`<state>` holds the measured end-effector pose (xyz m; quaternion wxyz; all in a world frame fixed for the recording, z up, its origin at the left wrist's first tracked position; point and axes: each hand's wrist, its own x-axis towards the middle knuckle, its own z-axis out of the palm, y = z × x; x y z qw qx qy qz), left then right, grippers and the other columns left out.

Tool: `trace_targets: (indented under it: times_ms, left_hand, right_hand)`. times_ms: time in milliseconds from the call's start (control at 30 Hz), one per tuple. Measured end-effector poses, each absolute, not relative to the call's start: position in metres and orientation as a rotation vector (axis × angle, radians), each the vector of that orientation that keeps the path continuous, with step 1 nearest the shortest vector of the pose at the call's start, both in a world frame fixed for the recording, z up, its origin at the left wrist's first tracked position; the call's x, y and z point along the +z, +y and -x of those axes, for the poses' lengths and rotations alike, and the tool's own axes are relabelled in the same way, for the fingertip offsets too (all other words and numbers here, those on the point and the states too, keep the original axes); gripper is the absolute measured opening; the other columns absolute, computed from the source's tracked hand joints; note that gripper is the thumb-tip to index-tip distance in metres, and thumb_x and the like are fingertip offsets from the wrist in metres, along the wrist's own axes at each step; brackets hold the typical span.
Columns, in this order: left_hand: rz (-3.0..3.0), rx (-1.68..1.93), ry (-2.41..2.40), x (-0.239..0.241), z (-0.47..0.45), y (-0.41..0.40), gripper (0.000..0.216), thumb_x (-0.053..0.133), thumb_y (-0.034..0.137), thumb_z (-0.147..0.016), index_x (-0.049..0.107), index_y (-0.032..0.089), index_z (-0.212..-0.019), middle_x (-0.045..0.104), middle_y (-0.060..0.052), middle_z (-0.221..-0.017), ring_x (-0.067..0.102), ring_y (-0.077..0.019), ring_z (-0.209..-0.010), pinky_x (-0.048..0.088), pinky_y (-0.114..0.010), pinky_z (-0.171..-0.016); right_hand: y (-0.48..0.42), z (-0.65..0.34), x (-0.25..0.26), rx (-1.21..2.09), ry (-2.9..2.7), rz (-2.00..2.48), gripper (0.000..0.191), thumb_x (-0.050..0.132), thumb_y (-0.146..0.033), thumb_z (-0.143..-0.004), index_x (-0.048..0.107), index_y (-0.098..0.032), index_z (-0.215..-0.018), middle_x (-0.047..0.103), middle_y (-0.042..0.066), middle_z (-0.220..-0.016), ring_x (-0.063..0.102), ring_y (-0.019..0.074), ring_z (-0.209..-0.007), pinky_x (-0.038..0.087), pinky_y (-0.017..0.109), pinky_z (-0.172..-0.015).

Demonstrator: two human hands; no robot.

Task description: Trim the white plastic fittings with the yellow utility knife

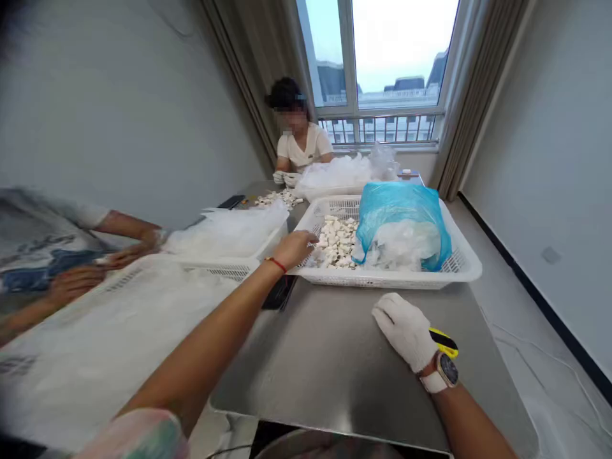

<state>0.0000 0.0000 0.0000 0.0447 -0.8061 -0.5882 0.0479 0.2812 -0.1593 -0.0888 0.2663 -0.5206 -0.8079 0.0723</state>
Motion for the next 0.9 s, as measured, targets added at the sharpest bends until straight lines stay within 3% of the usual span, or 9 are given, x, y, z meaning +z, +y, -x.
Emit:
trace_targets:
  times_ms: [267,433,533,667,767,900]
  left_hand:
    - [2.571,0.284,-1.773,-0.011,-0.018,0.028,0.021,0.063,0.008,-0.071,0.075,0.017,-0.086,0.073,-0.012,-0.093,0.067,-0.0249,-0.095,0.048,-0.029,-0.081]
    - [2.627,0.089,-1.743,0.009,-0.024,0.015,0.016,0.065,0.016,-0.074,0.073,0.015,-0.088,0.072,-0.012,-0.097,0.067,-0.0253,-0.091,0.049,-0.032,-0.080]
    - [2.726,-0.193,-1.662,0.015,-0.038,-0.025,0.022,0.059,0.028,-0.084,0.066,0.019,-0.102,0.070,-0.006,-0.101,0.065,-0.0181,-0.088,0.049,-0.029,-0.080]
    - [2.941,-1.132,-1.390,-0.007,-0.062,-0.094,0.012,0.066,0.025,-0.081,0.064,0.020,-0.091,0.068,-0.003,-0.089,0.062,-0.0160,-0.078,0.049,-0.028,-0.069]
    - [2.854,-1.417,-1.270,-0.034,-0.074,-0.128,0.009,0.066,0.023,-0.082,0.063,0.019,-0.090,0.068,-0.004,-0.088,0.061,-0.0184,-0.085,0.048,-0.031,-0.075]
    - [2.874,-1.582,-1.289,-0.063,-0.082,-0.143,0.012,0.069,0.026,-0.081,0.063,0.019,-0.089,0.069,-0.004,-0.084,0.061,-0.0175,-0.081,0.049,-0.031,-0.074]
  right_hand:
    - [-0.162,-0.285,-0.096,0.076,-2.308,1.333,0.024,0.042,-0.027,-0.097,0.064,-0.022,-0.089,0.066,0.005,-0.097,0.064,0.0188,-0.090,0.048,0.030,-0.081]
    - [-0.160,-0.286,-0.096,0.089,-2.259,1.366,0.020,0.046,-0.030,-0.095,0.065,-0.022,-0.091,0.067,0.005,-0.096,0.065,0.0189,-0.085,0.050,0.031,-0.077]
    - [-0.162,-0.285,-0.091,0.165,-2.142,1.310,0.017,0.049,-0.030,-0.094,0.064,-0.022,-0.095,0.067,0.006,-0.101,0.064,0.0190,-0.092,0.050,0.032,-0.083]
    - [-0.167,-0.279,-0.084,0.261,-1.897,1.204,0.024,0.058,-0.028,-0.088,0.060,-0.022,-0.112,0.063,0.009,-0.115,0.064,0.0176,-0.091,0.053,0.030,-0.080]
    - [-0.172,-0.274,-0.082,0.339,-1.849,1.146,0.036,0.062,-0.029,-0.085,0.056,-0.022,-0.120,0.065,0.007,-0.104,0.063,0.0150,-0.075,0.054,0.028,-0.070]
    - [-0.175,-0.268,-0.084,0.399,-1.918,1.117,0.027,0.059,-0.028,-0.089,0.059,-0.023,-0.115,0.069,0.006,-0.098,0.066,0.0175,-0.086,0.053,0.030,-0.077]
